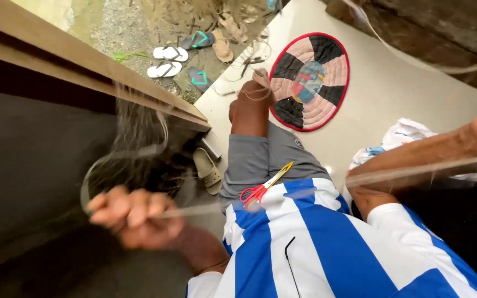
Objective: Repairing or constructing a fishing net using a plastic netting needle and scissors.
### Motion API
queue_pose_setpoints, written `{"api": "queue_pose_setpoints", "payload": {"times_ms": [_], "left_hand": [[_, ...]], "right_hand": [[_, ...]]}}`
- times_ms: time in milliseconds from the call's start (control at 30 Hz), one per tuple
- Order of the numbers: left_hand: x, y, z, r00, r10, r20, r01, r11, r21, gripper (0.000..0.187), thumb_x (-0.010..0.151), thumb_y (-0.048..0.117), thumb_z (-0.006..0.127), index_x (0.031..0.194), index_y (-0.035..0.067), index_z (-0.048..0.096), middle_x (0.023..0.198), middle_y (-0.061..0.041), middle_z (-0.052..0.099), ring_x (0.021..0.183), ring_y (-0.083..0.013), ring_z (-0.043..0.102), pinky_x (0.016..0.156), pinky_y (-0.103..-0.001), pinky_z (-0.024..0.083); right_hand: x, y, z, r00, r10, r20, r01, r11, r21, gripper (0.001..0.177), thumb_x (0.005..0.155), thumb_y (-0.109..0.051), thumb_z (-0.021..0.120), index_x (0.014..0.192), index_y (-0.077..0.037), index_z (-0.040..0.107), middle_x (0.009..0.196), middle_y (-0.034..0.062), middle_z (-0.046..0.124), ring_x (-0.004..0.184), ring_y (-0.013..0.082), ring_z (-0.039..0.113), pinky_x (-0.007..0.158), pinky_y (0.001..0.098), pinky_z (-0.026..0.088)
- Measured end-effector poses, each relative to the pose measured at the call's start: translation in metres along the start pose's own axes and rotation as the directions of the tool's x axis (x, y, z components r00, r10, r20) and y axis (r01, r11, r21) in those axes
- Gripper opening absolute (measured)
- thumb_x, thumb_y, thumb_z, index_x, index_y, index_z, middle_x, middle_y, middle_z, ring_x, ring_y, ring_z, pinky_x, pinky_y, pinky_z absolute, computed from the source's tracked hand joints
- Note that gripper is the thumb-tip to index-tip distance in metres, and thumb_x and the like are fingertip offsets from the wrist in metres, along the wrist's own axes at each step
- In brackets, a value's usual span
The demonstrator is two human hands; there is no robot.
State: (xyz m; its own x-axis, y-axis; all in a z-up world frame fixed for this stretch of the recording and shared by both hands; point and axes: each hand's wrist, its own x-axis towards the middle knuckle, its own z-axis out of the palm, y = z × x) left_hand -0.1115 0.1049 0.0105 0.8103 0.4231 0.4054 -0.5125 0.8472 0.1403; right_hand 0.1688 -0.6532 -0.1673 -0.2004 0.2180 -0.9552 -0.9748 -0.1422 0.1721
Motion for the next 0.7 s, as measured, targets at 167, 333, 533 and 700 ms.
{"api": "queue_pose_setpoints", "payload": {"times_ms": [167,333,533,700], "left_hand": [[0.005,-0.095,-0.017,0.913,-0.056,-0.404,0.188,0.937,0.294,0.031,0.111,0.016,0.066,0.141,0.014,0.059,0.113,-0.006,0.065,0.083,-0.0126,0.062,0.077,-0.033,0.066],[0.006,-0.153,-0.060,0.790,-0.281,-0.544,0.432,0.886,0.169,0.031,0.112,0.021,0.064,0.139,0.007,0.057,0.115,-0.008,0.074,0.101,-0.0215,0.076,0.086,-0.036,0.065],[0.014,-0.195,-0.076,0.766,-0.338,-0.546,0.515,0.831,0.208,0.032,0.109,0.023,0.068,0.134,0.006,0.057,0.114,-0.011,0.074,0.107,-0.0262,0.078,0.088,-0.035,0.065],[0.015,-0.223,-0.082,0.752,-0.428,-0.501,0.584,0.785,0.206,0.030,0.111,0.025,0.064,0.134,0.007,0.058,0.110,-0.011,0.073,0.103,-0.0245,0.079,0.075,-0.033,0.067]], "right_hand": [[-0.040,0.025,0.100,0.652,-0.729,-0.207,0.758,0.635,0.151,0.064,0.110,-0.041,0.025,0.157,-0.004,0.047,0.153,0.0074,0.053,0.116,0.0077,0.041,0.103,0.0283,0.030],[-0.064,0.051,0.181,-0.482,-0.746,-0.459,0.837,-0.547,0.010,0.060,0.107,-0.048,0.040,0.149,-0.016,0.067,0.152,-0.0057,0.072,0.085,0.0091,0.047,0.074,0.0245,0.035],[-0.063,0.036,0.102,-0.666,-0.711,-0.226,0.746,-0.631,-0.211,0.035,0.125,-0.024,0.047,0.092,-0.014,0.055,0.074,0.0003,0.044,0.066,0.0112,0.040,0.071,0.0334,0.044],[-0.051,0.003,0.000,-0.597,-0.605,-0.527,0.753,-0.650,-0.107,0.041,0.111,-0.009,0.055,0.070,-0.010,0.052,0.061,0.0055,0.043,0.060,0.0175,0.037,0.068,0.0354,0.035]]}}
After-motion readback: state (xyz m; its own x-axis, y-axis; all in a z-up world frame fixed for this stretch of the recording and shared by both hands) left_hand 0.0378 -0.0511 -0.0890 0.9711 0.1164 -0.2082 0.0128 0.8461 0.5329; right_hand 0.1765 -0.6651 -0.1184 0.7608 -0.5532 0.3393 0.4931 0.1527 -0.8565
